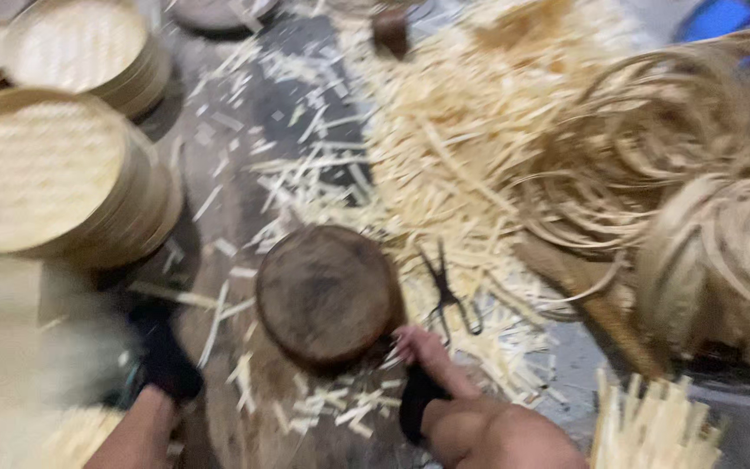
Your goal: The person weaves bamboo strips around a circular wooden frame, then uses a pair of shears to trim the excess strips from the edges.
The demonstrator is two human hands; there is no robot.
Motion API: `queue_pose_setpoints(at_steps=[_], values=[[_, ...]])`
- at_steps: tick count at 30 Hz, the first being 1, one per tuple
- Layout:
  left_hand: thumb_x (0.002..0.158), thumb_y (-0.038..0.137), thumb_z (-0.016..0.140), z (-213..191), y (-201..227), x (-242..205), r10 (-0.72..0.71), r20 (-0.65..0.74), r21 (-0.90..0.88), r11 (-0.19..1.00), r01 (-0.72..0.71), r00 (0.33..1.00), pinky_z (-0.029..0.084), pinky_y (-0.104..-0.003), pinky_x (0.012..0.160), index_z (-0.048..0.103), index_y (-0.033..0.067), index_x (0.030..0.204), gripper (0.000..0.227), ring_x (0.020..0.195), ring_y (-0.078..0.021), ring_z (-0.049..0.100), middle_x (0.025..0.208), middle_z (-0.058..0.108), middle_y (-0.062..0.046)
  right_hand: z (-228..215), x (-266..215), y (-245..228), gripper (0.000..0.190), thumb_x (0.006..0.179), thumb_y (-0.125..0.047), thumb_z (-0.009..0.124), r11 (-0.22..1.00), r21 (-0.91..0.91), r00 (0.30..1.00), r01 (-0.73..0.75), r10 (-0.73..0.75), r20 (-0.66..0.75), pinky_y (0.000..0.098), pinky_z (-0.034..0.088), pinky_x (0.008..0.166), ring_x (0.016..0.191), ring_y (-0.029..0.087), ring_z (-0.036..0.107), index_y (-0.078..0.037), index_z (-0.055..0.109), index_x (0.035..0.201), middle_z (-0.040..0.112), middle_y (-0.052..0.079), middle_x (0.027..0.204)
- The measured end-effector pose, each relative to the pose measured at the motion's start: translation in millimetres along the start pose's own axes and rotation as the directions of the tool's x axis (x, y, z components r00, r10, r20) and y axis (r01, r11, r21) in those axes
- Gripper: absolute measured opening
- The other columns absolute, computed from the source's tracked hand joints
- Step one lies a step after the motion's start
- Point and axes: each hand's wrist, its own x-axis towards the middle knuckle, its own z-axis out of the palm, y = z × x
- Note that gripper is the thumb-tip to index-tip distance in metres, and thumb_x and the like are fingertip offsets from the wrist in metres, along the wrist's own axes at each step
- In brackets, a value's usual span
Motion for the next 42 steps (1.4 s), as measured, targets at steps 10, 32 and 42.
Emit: queue_pose_setpoints(at_steps=[10, 32, 42], values=[[0.103, 0.011, 0.049, 263.6, 78.2, -45.7, 0.421, 0.810, -0.049, 0.742, -0.668, 0.409, 0.014, -0.050, 0.128, 0.050, 0.0019, 0.137, 0.035, 0.150, -0.0285, 0.036, 0.155, 0.045, -0.021, -58.2, 11.7, -97.2, 0.063, 0.096, -0.036, 0.065, 0.837, 0.542, 0.991, -0.083, 0.012, 0.134, 0.0387, 0.055, 0.091, 0.103, 0.023, 0.068, 0.012, 0.046, 0.133, 0.070, 0.012, 0.115], [0.068, 0.073, 0.076, 324.8, -16.7, 58.7, 0.117, 0.216, 0.297, 0.938, -0.179, 0.969, 0.021, -0.042, 0.122, 0.030, -0.0069, 0.153, 0.126, 0.151, -0.0381, 0.025, 0.161, 0.027, -0.028, -1.5, 84.3, -65.7, 0.071, 0.075, -0.024, 0.091, 0.966, -0.239, 0.916, -0.096, -0.008, -0.402, 0.0348, 0.055, 0.079, 0.094, 0.017, 0.061, 0.001, 0.057, 0.132, 0.067, 0.010, 0.109], [0.065, 0.066, 0.080, 309.5, 2.3, 56.8, 0.149, 0.201, 0.278, 0.939, -0.202, 0.968, 0.037, -0.046, 0.117, 0.045, -0.0089, 0.145, 0.115, 0.148, -0.0452, 0.035, 0.155, 0.042, -0.030, 26.5, 32.5, -149.6, 0.071, 0.075, -0.026, 0.087, 0.967, -0.235, 0.895, -0.100, -0.016, -0.446, 0.0409, 0.051, 0.094, 0.111, 0.027, 0.062, 0.004, 0.056, 0.131, 0.067, 0.021, 0.123]])
